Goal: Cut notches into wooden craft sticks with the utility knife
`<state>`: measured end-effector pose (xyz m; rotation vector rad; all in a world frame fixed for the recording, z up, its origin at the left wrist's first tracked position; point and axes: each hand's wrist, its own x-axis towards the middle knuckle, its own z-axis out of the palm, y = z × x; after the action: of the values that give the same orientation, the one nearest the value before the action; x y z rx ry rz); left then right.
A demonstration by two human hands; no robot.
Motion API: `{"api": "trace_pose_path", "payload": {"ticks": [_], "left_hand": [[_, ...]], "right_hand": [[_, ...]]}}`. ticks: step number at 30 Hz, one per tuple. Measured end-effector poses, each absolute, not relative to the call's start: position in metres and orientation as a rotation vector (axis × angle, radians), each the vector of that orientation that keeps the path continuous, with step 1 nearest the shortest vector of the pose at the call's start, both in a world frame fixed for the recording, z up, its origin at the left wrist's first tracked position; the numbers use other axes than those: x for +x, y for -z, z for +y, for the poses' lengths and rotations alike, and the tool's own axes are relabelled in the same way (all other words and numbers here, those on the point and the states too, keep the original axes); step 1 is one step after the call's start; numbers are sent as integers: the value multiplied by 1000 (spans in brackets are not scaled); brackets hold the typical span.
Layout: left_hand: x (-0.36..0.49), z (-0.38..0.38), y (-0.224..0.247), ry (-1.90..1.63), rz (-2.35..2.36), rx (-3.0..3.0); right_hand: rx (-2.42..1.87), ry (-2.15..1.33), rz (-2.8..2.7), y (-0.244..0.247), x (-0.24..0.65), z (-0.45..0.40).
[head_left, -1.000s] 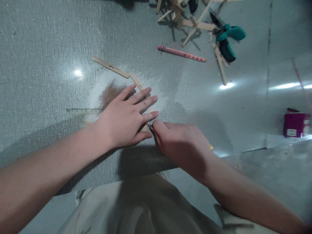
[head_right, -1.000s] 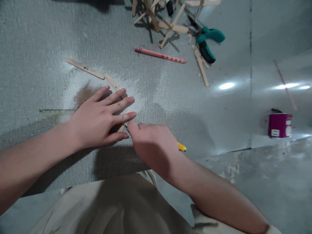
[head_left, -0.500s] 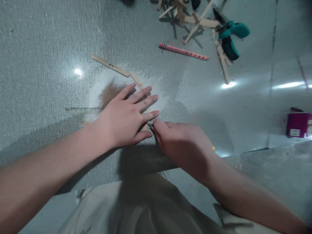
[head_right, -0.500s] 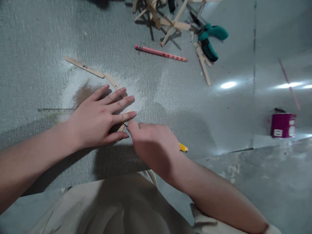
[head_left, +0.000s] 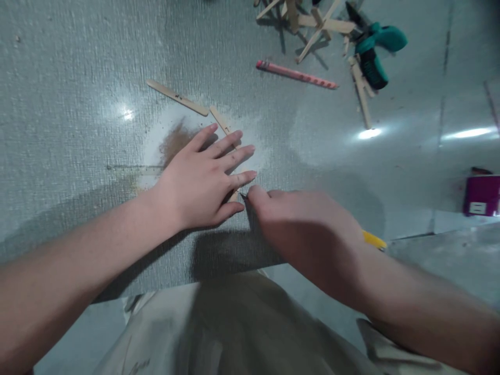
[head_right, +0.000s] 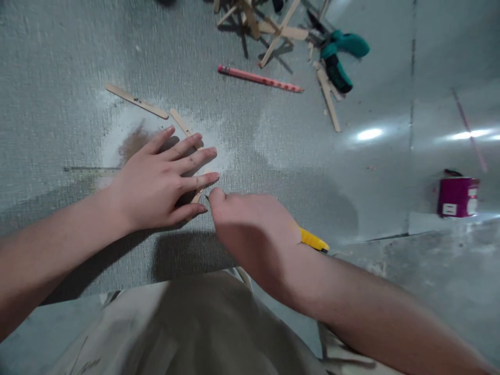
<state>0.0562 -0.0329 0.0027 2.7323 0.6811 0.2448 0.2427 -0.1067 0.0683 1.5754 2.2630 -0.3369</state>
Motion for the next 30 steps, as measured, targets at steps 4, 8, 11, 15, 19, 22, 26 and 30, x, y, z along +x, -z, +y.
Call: {"api": "trace_pose_path", "payload": {"ticks": [4, 8, 11, 15, 19, 22, 26, 30], "left_hand": [[56, -33, -1, -227, 687, 2744], [55, -33, 3, -241, 670, 2737], [53, -33, 6, -294, 643, 2763], [49, -29, 5, -410, 625, 2784], [46, -25, 1, -474, 573, 2703], [45, -22, -1, -448, 564, 2693], [43, -20, 0, -461, 586, 2672], [42, -22, 0, -548, 590, 2665]], "right_hand": [[1427, 238, 2195, -62, 248, -110], [1491, 202, 2325, -50, 259, -115], [1565, 232, 2345, -47, 269, -116], [1763, 317, 2243, -45, 282, -110], [1861, 216, 2240, -39, 291, -99], [1816, 167, 2398, -33, 297, -88], [1880, 130, 2540, -28, 305, -76], [1891, 77, 2811, -31, 303, -83]]}}
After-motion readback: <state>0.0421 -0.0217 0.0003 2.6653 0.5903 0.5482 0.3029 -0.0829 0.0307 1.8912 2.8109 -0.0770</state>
